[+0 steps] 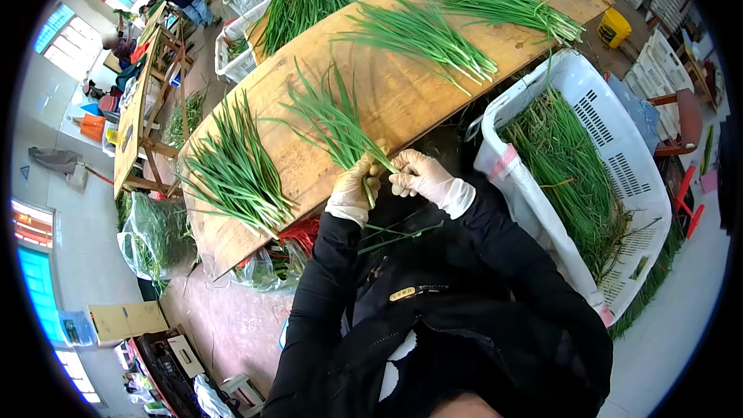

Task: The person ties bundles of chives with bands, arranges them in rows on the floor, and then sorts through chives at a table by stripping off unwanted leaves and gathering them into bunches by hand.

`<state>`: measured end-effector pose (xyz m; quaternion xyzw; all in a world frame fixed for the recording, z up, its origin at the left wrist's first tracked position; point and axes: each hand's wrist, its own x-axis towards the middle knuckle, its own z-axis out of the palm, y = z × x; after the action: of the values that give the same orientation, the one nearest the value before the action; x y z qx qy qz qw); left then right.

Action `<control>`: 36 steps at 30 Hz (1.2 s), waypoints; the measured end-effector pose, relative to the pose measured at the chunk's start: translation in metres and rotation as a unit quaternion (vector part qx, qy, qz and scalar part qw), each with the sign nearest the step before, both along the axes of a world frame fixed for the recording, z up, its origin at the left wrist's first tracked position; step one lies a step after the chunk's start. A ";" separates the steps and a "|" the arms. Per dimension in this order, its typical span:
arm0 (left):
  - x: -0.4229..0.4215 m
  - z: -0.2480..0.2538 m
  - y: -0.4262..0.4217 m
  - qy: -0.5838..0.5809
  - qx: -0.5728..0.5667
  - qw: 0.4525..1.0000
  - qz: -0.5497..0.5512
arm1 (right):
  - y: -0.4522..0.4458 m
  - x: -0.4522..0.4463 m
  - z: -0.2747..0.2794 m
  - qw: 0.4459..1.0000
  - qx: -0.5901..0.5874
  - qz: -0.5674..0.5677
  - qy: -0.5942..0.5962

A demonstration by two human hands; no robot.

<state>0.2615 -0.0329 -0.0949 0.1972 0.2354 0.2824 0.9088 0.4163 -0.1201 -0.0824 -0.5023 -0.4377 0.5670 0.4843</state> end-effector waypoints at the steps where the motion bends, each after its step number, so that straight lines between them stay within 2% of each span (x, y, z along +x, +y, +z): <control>1: -0.001 0.000 -0.001 -0.014 0.012 1.000 -0.007 | -0.001 0.001 0.002 1.000 -0.006 0.011 0.028; 3: 0.000 -0.001 -0.003 -0.030 0.024 0.999 -0.014 | 0.000 0.004 -0.005 0.998 -0.009 0.022 0.062; 5: 0.003 -0.002 -0.007 0.090 0.049 0.994 0.034 | -0.002 0.003 0.006 0.996 -0.032 0.019 0.083; 6: 0.003 0.000 -0.008 0.089 0.049 0.994 0.036 | -0.003 0.002 0.009 0.993 -0.054 0.015 0.106; 8: 0.003 0.006 -0.009 0.000 0.110 0.993 -0.029 | -0.004 -0.001 0.009 0.993 -0.044 0.018 0.106; 10: 0.005 0.013 -0.013 -0.017 0.123 0.992 -0.026 | -0.003 -0.001 0.005 0.994 -0.034 0.019 0.106; 12: 0.006 0.017 -0.016 -0.034 0.136 0.990 -0.025 | 0.003 0.001 -0.011 0.976 0.010 0.013 0.215; 14: 0.005 0.020 -0.018 -0.074 0.127 0.988 -0.056 | 0.005 0.001 -0.019 0.977 0.024 -0.011 0.210; 15: 0.006 0.022 -0.018 -0.074 0.127 0.988 -0.056 | 0.008 0.001 -0.023 0.978 0.039 -0.033 0.203; 17: 0.007 0.023 -0.021 -0.002 0.104 0.994 -0.016 | 0.009 0.000 -0.024 0.979 0.047 -0.030 0.198; 18: 0.009 0.022 -0.020 -0.002 0.104 0.994 -0.016 | 0.009 -0.004 -0.024 0.987 0.118 -0.102 0.033; 19: 0.011 0.021 -0.019 0.043 0.109 0.993 0.007 | 0.007 -0.008 -0.020 0.959 0.184 -0.169 -0.133; 21: 0.013 0.020 -0.019 0.087 0.114 0.989 0.030 | 0.005 -0.012 -0.021 0.963 0.168 -0.167 -0.129; 23: 0.014 0.020 -0.020 0.042 0.102 0.993 0.037 | 0.007 -0.015 -0.032 0.968 0.132 -0.213 0.015; 25: 0.015 0.026 -0.022 0.051 0.106 0.993 0.023 | 0.003 -0.012 -0.034 0.967 0.132 -0.213 0.050; 27: 0.016 0.027 -0.023 0.061 0.108 0.992 0.009 | -0.004 -0.008 -0.027 0.976 0.064 -0.156 0.141; 29: 0.016 0.024 -0.022 0.066 0.141 0.988 0.005 | -0.005 -0.005 -0.023 0.977 0.065 -0.160 0.125; 31: 0.020 0.022 -0.023 0.090 0.168 0.982 0.009 | -0.003 0.000 -0.025 0.991 0.068 -0.111 0.039; 32: 0.021 0.022 -0.023 0.113 0.195 0.974 0.015 | -0.002 0.001 -0.026 0.991 0.068 -0.111 0.039; 35: 0.023 0.028 -0.025 0.113 0.178 0.977 0.031 | 0.000 -0.001 -0.027 0.991 0.072 -0.112 0.023; 36: 0.022 0.025 -0.022 0.114 0.178 0.977 0.031 | 0.000 -0.002 -0.026 0.989 0.064 -0.112 0.078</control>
<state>0.2833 -0.0552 -0.0695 0.3791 0.2892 0.3238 0.8172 0.4145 -0.1200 -0.1089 -0.4702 -0.3747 0.5180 0.6085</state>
